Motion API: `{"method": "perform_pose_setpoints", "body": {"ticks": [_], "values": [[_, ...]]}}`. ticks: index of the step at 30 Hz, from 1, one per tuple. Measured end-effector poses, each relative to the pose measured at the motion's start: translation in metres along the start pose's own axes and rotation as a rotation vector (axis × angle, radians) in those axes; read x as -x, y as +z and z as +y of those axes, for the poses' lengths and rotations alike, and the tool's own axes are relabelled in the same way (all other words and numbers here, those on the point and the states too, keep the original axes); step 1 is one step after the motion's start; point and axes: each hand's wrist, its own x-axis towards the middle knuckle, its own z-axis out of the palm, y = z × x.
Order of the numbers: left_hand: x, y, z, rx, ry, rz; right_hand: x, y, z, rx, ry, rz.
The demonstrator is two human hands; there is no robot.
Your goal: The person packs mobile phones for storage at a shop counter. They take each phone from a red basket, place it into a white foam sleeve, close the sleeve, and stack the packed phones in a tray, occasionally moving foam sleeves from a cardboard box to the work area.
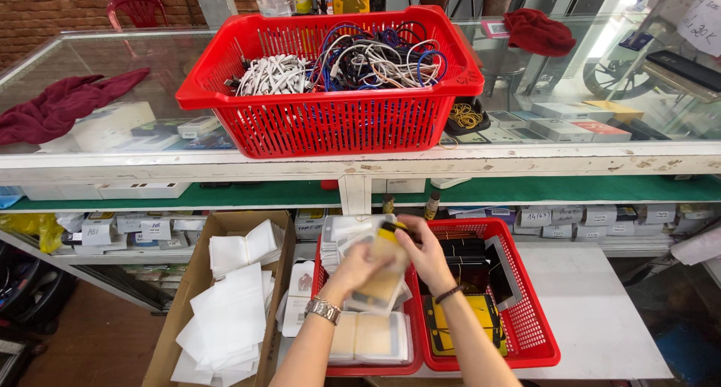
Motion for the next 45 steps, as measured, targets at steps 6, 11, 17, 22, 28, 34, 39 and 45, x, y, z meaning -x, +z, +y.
{"method": "perform_pose_setpoints", "body": {"ticks": [6, 11, 17, 22, 28, 34, 39, 45], "values": [[0.01, -0.012, -0.012, -0.159, 0.189, -0.235, -0.007, -0.073, -0.003, 0.241, 0.237, 0.364], [0.021, -0.074, -0.06, 0.032, -0.081, 0.187, 0.048, -0.135, 0.043, 0.704, 0.312, 0.546], [0.063, -0.158, -0.11, -0.414, 0.058, 0.915, 0.1, -0.113, 0.076, 0.903, 0.594, 0.51], [0.107, -0.192, -0.118, -0.766, -0.388, 0.773, 0.072, -0.07, 0.027, 1.176, 0.144, 0.515], [0.085, -0.155, -0.098, -0.887, -0.123, 0.97, 0.043, 0.039, 0.005, 0.832, 0.459, 0.005], [0.045, -0.08, -0.075, -0.575, 0.37, 0.815, 0.044, 0.052, 0.031, 0.741, 0.3, 0.021], [0.034, -0.034, -0.061, -0.426, 0.416, 0.789, 0.026, 0.023, 0.034, 0.45, 0.382, -0.124], [0.003, -0.019, -0.035, 0.354, 0.366, 0.51, 0.022, 0.02, 0.016, -0.291, 0.385, -0.12]]}}
